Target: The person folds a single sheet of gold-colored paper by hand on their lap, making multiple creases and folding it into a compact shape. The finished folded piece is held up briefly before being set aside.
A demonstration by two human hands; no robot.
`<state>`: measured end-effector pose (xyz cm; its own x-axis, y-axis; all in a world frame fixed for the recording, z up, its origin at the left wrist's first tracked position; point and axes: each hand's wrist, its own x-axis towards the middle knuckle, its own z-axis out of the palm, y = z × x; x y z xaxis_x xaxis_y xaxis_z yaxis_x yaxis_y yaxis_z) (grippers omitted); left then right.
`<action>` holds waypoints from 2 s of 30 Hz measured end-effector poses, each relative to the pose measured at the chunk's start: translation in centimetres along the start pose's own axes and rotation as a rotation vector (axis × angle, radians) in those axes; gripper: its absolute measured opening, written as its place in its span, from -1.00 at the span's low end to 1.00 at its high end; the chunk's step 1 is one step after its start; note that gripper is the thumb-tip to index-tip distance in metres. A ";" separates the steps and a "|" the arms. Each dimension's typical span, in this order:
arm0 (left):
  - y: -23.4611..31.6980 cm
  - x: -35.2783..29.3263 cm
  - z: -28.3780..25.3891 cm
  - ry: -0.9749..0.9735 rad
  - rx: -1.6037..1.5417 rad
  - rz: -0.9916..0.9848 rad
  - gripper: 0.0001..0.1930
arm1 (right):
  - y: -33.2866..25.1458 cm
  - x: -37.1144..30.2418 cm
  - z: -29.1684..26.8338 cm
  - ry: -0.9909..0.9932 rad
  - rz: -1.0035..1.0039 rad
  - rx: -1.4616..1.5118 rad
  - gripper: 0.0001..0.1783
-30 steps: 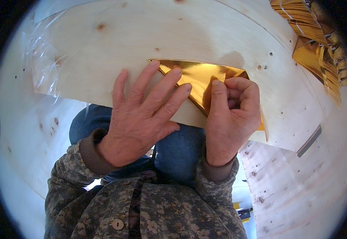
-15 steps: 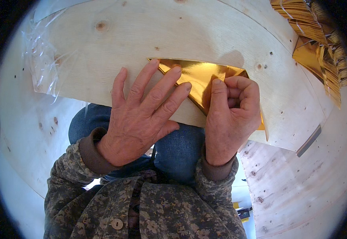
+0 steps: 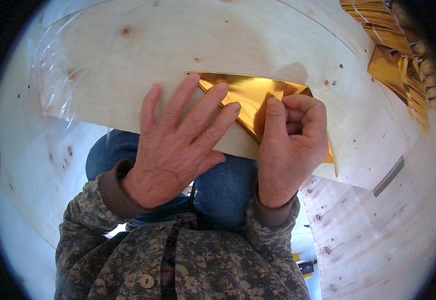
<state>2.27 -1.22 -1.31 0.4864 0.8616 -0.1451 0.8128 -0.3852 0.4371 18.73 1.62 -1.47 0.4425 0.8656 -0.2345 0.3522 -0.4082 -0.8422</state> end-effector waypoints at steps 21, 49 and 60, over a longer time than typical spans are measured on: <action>-0.1 -0.1 0.0 0.005 0.006 0.010 -0.12 | 0.0 0.2 0.0 0.011 -0.016 -0.062 -0.88; -0.2 -0.1 0.2 0.013 0.009 0.005 -0.06 | 0.1 0.1 0.2 0.022 -0.012 -0.064 -0.90; 0.0 0.0 0.3 -0.004 0.041 0.004 -0.08 | 0.0 0.2 0.0 0.000 0.001 -0.050 -0.89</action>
<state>2.41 -1.34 -1.57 0.4912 0.8585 -0.1473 0.8231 -0.4021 0.4011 18.82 1.81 -1.50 0.4432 0.8650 -0.2354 0.3922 -0.4232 -0.8167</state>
